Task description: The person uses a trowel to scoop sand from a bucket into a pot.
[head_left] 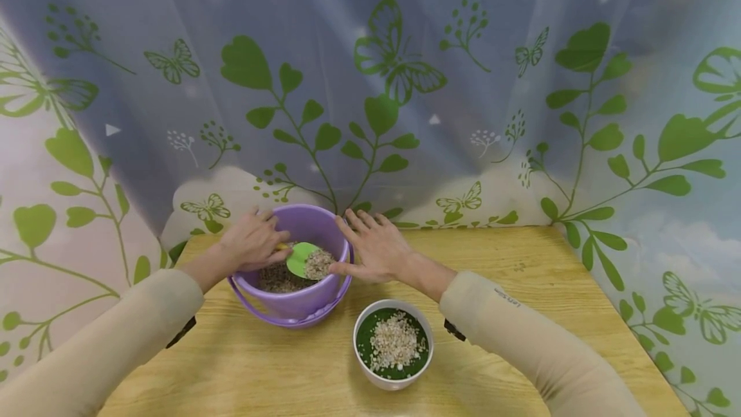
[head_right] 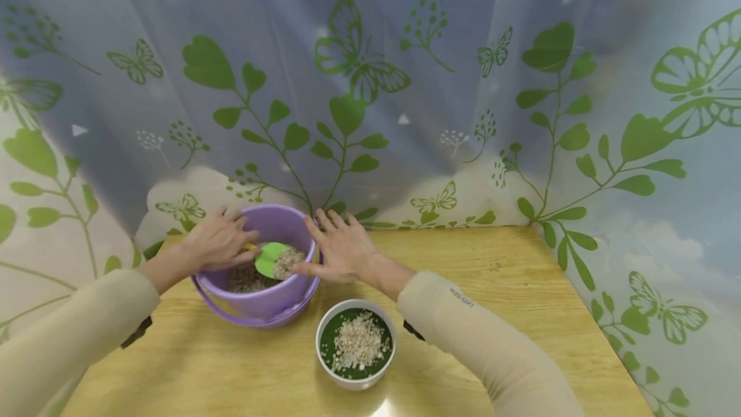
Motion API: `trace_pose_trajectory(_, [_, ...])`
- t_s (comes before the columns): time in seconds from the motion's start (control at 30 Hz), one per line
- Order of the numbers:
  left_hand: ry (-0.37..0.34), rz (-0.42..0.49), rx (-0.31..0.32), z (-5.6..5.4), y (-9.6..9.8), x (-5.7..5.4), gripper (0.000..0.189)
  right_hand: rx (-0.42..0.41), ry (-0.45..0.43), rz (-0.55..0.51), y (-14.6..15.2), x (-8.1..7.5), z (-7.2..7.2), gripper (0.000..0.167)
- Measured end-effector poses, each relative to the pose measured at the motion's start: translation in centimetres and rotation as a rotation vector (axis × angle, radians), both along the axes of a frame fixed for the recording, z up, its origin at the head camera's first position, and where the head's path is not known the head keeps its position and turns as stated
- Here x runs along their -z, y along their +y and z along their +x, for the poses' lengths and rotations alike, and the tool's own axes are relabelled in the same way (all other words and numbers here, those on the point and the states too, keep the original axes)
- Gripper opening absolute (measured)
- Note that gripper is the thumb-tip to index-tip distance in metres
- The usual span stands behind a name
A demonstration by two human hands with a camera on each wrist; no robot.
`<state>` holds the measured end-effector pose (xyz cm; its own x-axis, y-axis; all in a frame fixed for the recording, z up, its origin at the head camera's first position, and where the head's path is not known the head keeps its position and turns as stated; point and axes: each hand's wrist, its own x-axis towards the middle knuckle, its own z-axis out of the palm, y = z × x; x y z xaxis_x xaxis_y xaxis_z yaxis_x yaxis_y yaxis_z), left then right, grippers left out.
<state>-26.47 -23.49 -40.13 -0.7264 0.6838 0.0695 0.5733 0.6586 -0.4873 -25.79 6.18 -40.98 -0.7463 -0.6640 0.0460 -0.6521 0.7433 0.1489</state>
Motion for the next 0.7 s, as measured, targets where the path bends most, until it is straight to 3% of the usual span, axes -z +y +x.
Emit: trace_pose_trajectory(0.7, [0.033, 0.137, -0.016, 0.5, -1.5, -0.8, 0.039, -0.006, 0.028, 0.008, 0.1, 0.2, -0.1, 0.103])
